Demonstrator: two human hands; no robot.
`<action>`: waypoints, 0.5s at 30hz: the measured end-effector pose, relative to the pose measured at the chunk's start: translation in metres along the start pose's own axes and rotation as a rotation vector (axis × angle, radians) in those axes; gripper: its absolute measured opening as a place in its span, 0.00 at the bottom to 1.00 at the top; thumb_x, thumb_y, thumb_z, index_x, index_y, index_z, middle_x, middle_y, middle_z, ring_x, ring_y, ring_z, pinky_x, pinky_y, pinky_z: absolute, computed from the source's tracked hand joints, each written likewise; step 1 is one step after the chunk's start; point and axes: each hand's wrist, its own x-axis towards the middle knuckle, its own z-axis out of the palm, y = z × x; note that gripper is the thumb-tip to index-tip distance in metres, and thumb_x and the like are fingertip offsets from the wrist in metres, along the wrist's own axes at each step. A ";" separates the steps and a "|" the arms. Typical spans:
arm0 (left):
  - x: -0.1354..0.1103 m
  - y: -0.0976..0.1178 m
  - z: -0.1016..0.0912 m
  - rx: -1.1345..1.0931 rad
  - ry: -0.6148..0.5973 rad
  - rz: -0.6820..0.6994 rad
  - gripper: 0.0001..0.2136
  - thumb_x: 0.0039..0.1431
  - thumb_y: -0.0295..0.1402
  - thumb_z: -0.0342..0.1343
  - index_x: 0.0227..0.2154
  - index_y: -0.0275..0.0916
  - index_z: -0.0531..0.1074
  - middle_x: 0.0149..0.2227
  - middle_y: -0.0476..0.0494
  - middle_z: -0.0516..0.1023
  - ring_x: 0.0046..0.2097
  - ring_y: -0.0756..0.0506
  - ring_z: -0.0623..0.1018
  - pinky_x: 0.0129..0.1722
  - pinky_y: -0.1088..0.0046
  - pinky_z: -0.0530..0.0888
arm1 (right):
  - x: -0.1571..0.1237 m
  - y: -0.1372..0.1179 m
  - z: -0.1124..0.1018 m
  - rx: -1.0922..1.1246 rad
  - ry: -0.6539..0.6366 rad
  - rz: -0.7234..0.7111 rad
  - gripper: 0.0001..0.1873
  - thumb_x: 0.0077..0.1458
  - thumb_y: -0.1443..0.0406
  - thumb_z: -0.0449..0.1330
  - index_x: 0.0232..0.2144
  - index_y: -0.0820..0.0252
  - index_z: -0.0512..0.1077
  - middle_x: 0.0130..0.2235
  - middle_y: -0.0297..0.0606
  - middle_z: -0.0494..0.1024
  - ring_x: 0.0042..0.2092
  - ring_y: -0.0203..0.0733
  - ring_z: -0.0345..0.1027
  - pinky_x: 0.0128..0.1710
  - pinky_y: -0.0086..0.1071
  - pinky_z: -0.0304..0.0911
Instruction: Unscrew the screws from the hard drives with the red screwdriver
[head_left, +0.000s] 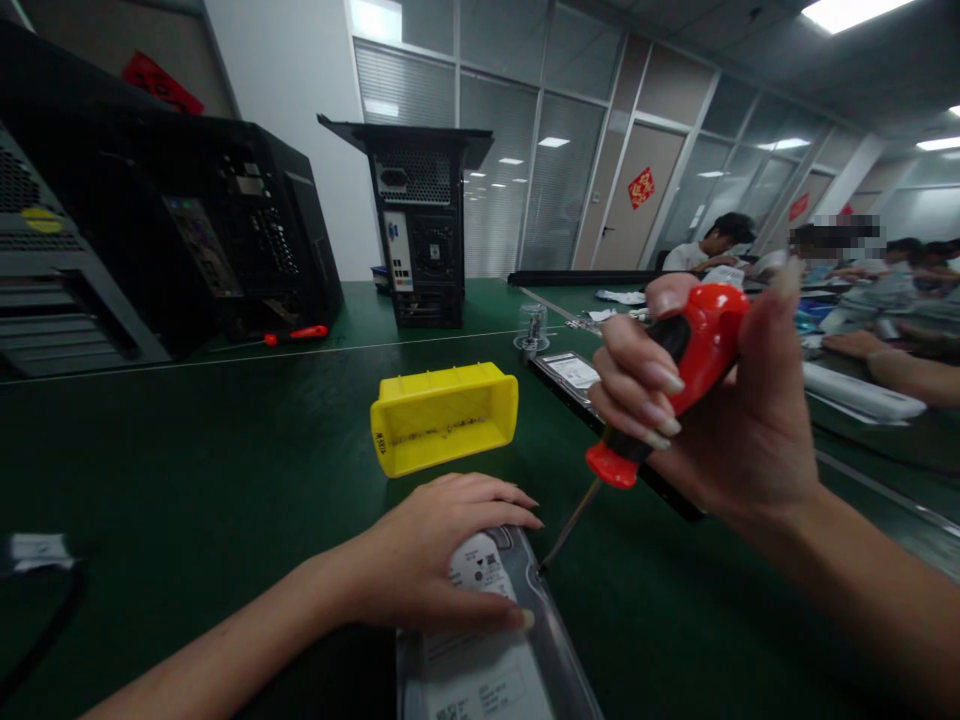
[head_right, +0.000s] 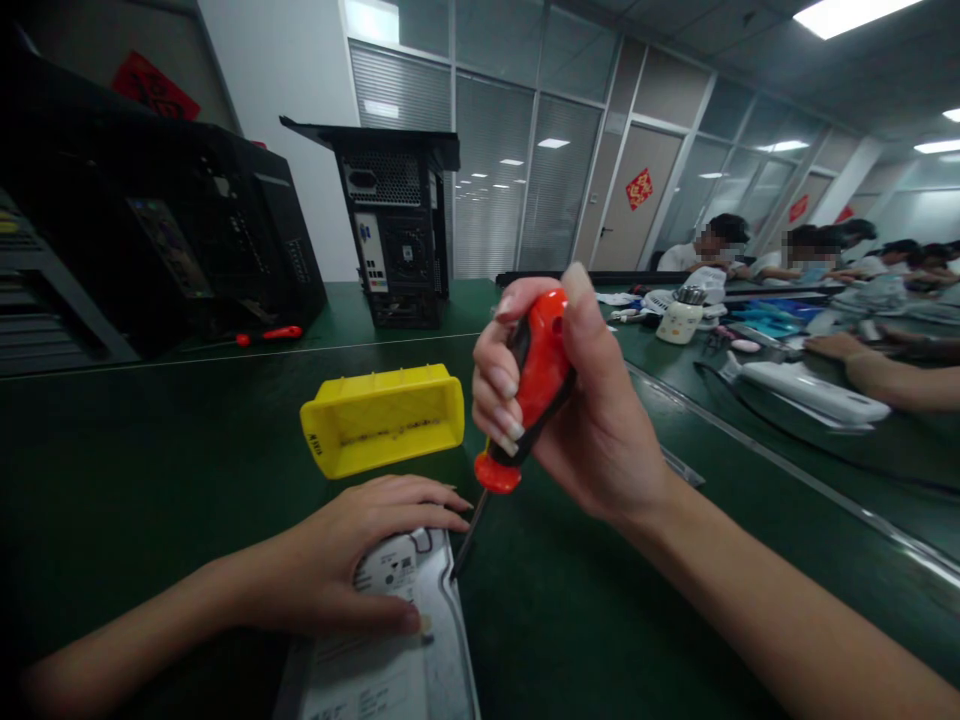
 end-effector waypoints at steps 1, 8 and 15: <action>0.000 0.000 0.000 -0.003 0.000 0.001 0.26 0.51 0.47 0.61 0.53 0.49 0.66 0.58 0.50 0.65 0.57 0.41 0.66 0.57 0.60 0.62 | -0.001 0.000 0.001 0.003 -0.009 0.000 0.15 0.59 0.52 0.51 0.32 0.58 0.63 0.24 0.28 0.61 0.21 0.27 0.52 0.20 0.21 0.54; -0.001 0.000 -0.001 0.002 0.000 0.016 0.27 0.50 0.46 0.61 0.53 0.47 0.66 0.57 0.50 0.65 0.57 0.41 0.66 0.57 0.60 0.62 | -0.005 -0.004 0.014 -0.019 0.042 0.035 0.19 0.61 0.52 0.47 0.38 0.61 0.68 0.25 0.31 0.64 0.23 0.30 0.56 0.23 0.25 0.57; -0.002 -0.002 0.000 0.007 0.013 0.040 0.26 0.51 0.44 0.61 0.53 0.46 0.66 0.57 0.47 0.66 0.56 0.40 0.66 0.56 0.59 0.61 | -0.005 -0.001 0.012 -0.026 0.106 0.058 0.18 0.52 0.50 0.59 0.31 0.59 0.68 0.28 0.29 0.67 0.24 0.28 0.62 0.22 0.24 0.61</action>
